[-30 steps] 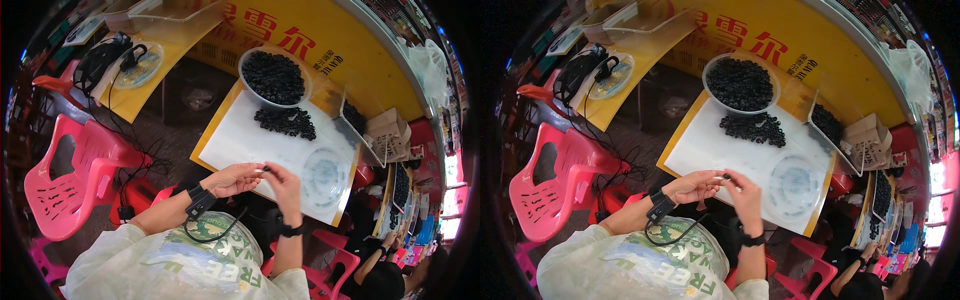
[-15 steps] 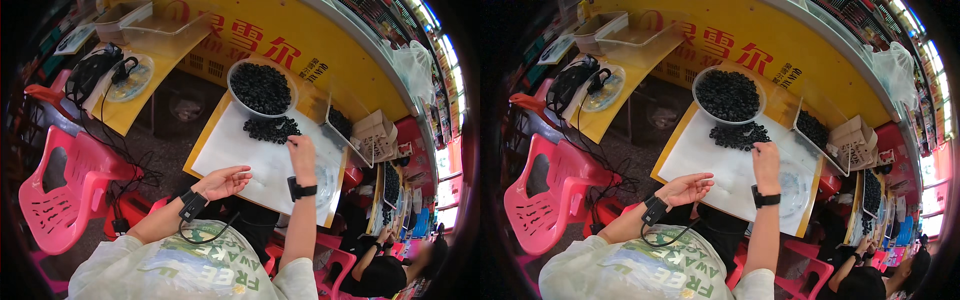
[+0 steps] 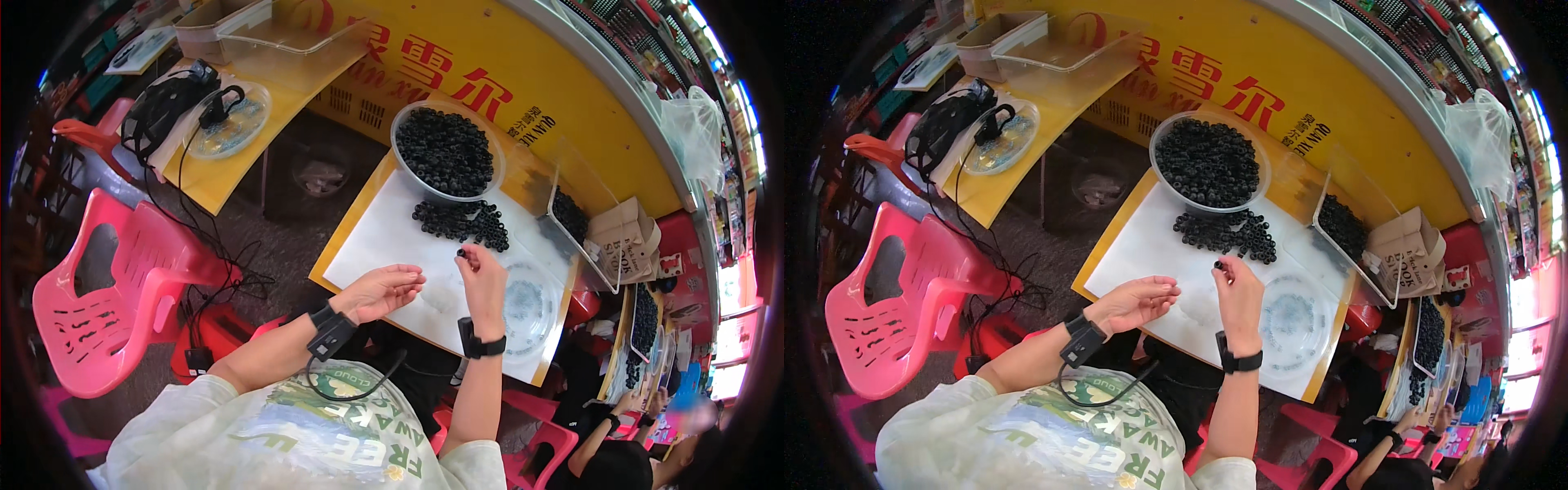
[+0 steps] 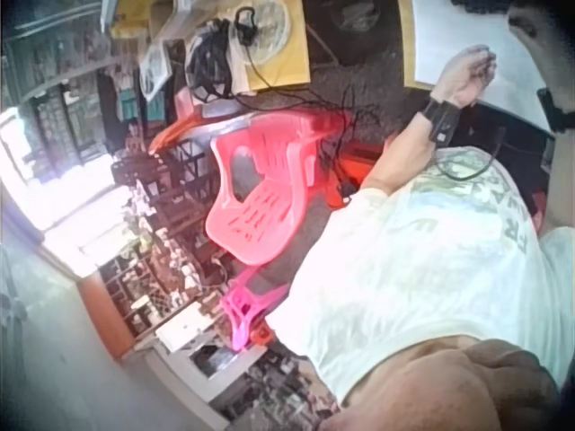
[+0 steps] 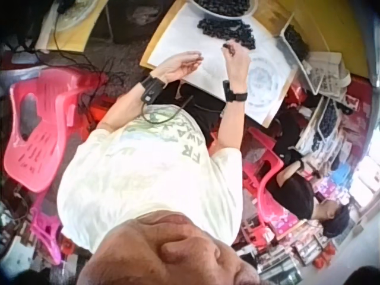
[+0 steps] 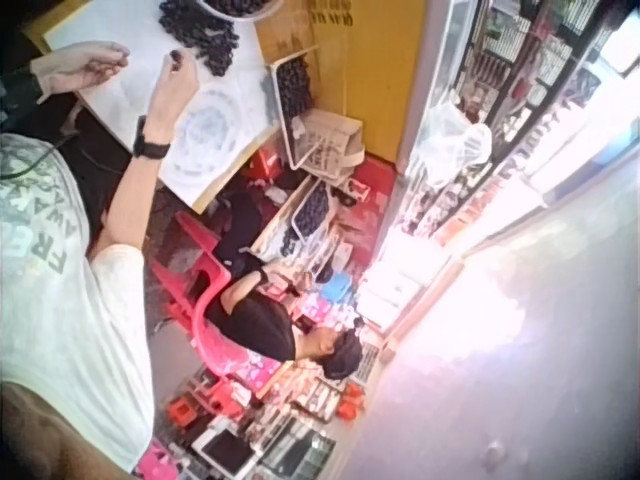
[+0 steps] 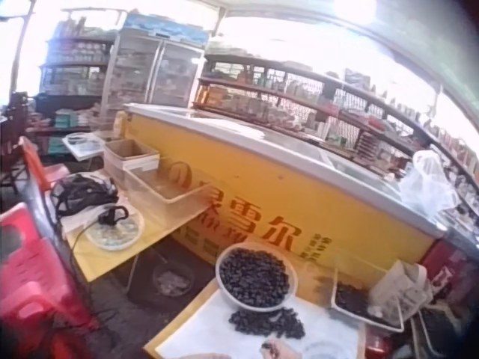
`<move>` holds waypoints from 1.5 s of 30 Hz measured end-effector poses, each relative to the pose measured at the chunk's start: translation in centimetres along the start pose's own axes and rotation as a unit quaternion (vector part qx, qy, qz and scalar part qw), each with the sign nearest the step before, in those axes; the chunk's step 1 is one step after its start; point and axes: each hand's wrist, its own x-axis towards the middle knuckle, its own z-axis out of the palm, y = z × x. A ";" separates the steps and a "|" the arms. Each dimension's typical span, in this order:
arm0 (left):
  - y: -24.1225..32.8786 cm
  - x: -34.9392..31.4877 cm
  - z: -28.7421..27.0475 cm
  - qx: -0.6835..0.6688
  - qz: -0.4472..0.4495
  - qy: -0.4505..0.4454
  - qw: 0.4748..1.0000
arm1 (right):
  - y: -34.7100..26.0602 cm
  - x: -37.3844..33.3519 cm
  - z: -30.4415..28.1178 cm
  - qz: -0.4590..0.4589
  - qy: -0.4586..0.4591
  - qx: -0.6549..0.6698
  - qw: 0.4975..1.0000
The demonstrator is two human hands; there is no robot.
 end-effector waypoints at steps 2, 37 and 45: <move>0.1 0.2 1.2 0.031 0.022 0.017 0.999 | -1.9 -1.7 0.3 -0.015 0.008 0.025 1.000; 0.6 -1.6 0.6 0.125 0.020 -0.041 0.991 | -4.7 -7.4 1.2 0.027 0.001 0.180 0.983; 1.0 -1.8 0.7 0.176 -0.007 -0.047 0.983 | -4.5 -7.6 1.2 0.077 -0.041 0.225 0.971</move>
